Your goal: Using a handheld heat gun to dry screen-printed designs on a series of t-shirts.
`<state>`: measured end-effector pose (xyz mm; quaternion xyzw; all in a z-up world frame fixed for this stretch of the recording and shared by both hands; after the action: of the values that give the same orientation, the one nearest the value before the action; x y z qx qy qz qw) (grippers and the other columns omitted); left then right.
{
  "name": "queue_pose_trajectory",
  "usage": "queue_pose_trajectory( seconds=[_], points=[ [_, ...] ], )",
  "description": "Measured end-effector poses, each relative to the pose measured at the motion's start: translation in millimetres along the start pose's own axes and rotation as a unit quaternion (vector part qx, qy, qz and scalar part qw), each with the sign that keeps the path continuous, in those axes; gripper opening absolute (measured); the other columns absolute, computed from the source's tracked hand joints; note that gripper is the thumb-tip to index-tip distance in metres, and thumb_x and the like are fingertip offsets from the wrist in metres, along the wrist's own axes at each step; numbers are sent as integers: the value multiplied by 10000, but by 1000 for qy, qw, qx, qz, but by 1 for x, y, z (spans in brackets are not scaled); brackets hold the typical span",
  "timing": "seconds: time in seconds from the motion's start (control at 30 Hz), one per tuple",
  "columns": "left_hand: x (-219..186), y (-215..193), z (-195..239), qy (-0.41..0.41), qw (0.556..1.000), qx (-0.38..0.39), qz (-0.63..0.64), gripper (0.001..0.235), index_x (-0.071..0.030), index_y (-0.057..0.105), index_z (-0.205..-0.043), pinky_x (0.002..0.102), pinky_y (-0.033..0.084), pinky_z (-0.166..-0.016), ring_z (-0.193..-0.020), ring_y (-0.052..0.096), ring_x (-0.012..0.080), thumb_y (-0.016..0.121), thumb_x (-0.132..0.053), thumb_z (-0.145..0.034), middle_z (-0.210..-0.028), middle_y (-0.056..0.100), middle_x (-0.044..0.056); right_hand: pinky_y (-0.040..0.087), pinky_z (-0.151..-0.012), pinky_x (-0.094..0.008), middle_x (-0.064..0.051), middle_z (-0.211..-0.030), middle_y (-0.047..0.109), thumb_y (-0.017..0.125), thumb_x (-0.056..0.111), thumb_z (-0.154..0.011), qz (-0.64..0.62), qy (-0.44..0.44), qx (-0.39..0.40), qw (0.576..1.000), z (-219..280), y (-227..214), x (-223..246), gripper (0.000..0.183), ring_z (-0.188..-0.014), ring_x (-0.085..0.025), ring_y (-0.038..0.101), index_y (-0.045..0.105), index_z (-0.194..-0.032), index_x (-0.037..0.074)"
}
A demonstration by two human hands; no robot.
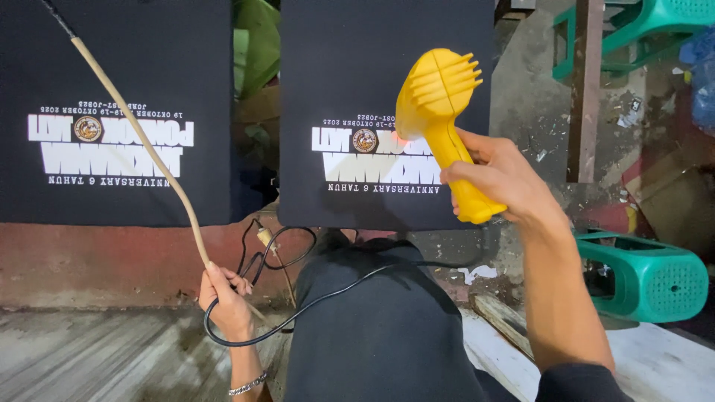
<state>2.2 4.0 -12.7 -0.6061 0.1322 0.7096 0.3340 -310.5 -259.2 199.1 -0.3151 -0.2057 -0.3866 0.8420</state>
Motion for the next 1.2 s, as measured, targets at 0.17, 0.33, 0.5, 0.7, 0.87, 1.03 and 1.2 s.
queue_pose_trajectory(
  seconds=[0.17, 0.33, 0.5, 0.7, 0.87, 1.03, 1.2],
  points=[
    [8, -3, -2, 8, 1000, 10, 3, 463, -79, 462, -796, 320, 454, -519, -484, 432, 150, 401, -338, -1174, -556, 379, 36, 540, -544, -391, -148, -845, 666, 680, 117, -787, 13, 7, 29, 999, 3, -11, -11, 419, -546, -293, 652, 700, -1201, 52],
    [3, -1, -2, 14, 1000, 16, 4, 468, -81, 456, -781, 315, 471, -512, -474, 436, 146, 402, -328, -1174, -541, 385, 38, 539, -578, -361, -125, -848, 650, 647, 170, -814, 9, -8, -3, 1000, 0, -6, -6, 347, -562, -275, 661, 665, -1145, 67],
    [2, -1, -4, 18, 1000, 22, -3, 453, -84, 457, -801, 322, 463, -516, -480, 433, 151, 389, -319, -1182, -555, 386, 36, 548, -544, -410, -165, -829, 652, 662, 141, -796, 31, 32, 17, 999, 12, -18, -11, 342, -549, -321, 653, 698, -1119, 34],
    [-3, 6, -4, 5, 1000, 18, 2, 451, -79, 453, -799, 316, 460, -510, -476, 431, 151, 395, -311, -1181, -545, 367, 39, 538, -564, -365, -122, -872, 628, 653, 156, -792, -29, 1, -20, 999, 1, -12, -14, 367, -548, -278, 623, 664, -1146, 60],
    [-3, 6, -6, 19, 999, 26, -11, 457, -79, 459, -805, 322, 471, -512, -479, 441, 153, 390, -325, -1184, -553, 389, 39, 525, -514, -408, -160, -820, 625, 661, 80, -795, -32, 39, -8, 999, 14, -24, -21, 382, -528, -307, 616, 698, -1173, 42],
    [3, 8, -8, 18, 999, 41, 3, 445, -87, 457, -813, 312, 457, -506, -472, 424, 138, 396, -334, -1178, -548, 379, 36, 508, -448, -387, -133, -772, 592, 640, 59, -794, -107, -17, -12, 994, 4, -21, -31, 346, -478, -278, 595, 683, -1137, 31],
    [-3, 10, -11, 3, 999, 43, -7, 458, -89, 461, -807, 307, 457, -511, -476, 428, 138, 392, -345, -1180, -545, 385, 28, 503, -495, -415, -164, -769, 610, 672, 58, -788, -45, 25, -18, 998, 19, -31, -32, 390, -502, -305, 605, 716, -1173, 17]
  ],
)
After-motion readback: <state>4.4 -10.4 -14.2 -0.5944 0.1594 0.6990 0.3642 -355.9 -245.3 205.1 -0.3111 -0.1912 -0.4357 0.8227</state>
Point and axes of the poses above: each hand's wrist, its own z-axis away from the middle knuckle, its own y-axis out of the palm, x = y × z, the point moved 1 cm from there along -z, towards the middle knuckle
